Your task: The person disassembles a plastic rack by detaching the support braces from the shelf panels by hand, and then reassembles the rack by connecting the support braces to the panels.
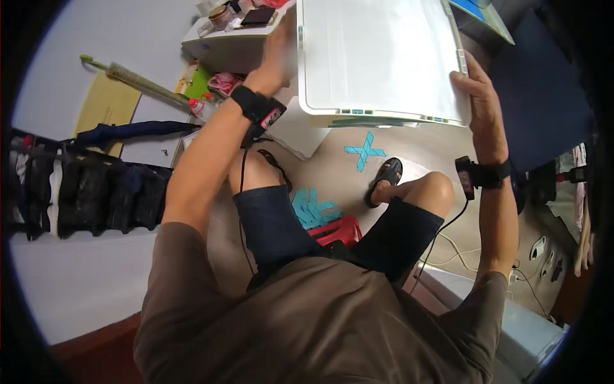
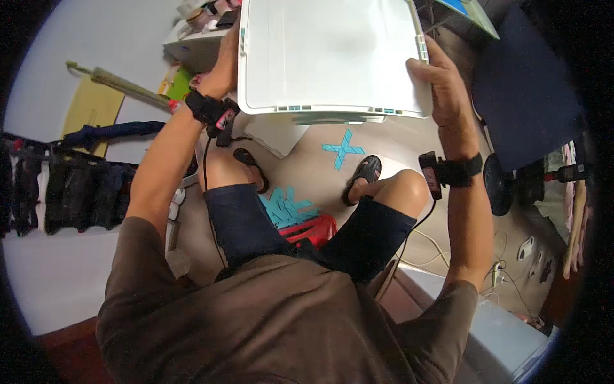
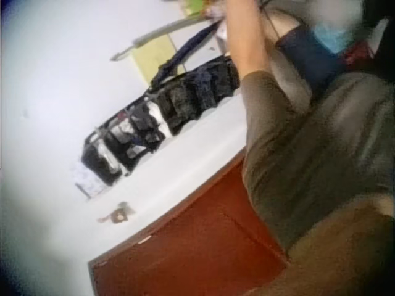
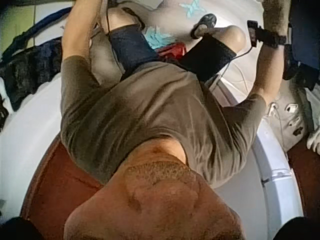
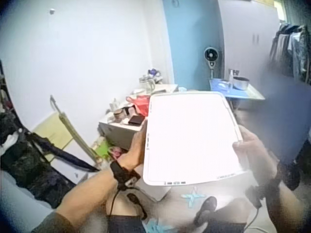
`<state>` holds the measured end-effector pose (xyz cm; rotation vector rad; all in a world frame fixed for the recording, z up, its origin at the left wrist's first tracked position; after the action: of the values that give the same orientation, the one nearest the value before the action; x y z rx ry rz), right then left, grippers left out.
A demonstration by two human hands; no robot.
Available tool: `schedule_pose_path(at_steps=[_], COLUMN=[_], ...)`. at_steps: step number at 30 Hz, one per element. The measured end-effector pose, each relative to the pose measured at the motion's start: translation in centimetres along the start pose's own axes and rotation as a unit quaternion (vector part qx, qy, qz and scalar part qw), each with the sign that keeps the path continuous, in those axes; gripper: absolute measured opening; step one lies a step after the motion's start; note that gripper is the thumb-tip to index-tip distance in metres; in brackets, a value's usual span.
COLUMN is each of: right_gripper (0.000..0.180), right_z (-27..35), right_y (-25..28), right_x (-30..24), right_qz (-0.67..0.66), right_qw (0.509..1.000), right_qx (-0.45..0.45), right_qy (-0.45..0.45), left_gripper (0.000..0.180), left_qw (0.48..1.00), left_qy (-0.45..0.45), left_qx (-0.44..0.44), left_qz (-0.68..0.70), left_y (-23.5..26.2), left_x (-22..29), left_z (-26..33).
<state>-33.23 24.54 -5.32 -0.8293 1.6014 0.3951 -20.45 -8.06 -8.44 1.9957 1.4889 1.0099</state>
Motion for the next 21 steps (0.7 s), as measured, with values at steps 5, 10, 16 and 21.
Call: schedule_pose_path(at_steps=[5,10,16,21], right_gripper=[0.059,0.060,0.059,0.050], right_z=[-3.5,-3.6,-2.3,0.5], right_y=[4.1,3.2,4.0,3.6], right_x=[11.7,21.6,32.1,36.4], right_qz=[0.002,0.023,-0.069,-0.262], right_qw=[0.995,0.962,0.925,0.896], right_qx=[0.018,0.030,-0.024,-0.008], right_qy=[-0.100,-0.271,-0.373,-0.359], left_gripper=[0.042,0.056,0.056,0.055], left_qw=[0.973,0.795,0.627,0.640], left_qy=[0.186,0.467,0.564,0.617], left_qx=[-0.032,-0.067,0.005,-0.052], left_qz=[0.134,0.381,0.537,0.455], left_y=[-8.9,-17.1,-21.5,-21.2], left_x=[-2.5,-8.8,-8.5,-8.7], left_z=[4.2,13.4,19.3,23.9])
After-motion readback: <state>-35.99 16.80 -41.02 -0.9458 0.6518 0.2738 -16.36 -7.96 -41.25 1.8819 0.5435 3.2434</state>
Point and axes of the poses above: each hand's wrist, its own z-axis away from the middle knuckle, its own y-axis out of the back of the hand, x = y × z, the point moved 3 cm from there along -z, towards the middle knuckle, and after that the axes turned 10 degrees about -z, right-handed, at the moved point
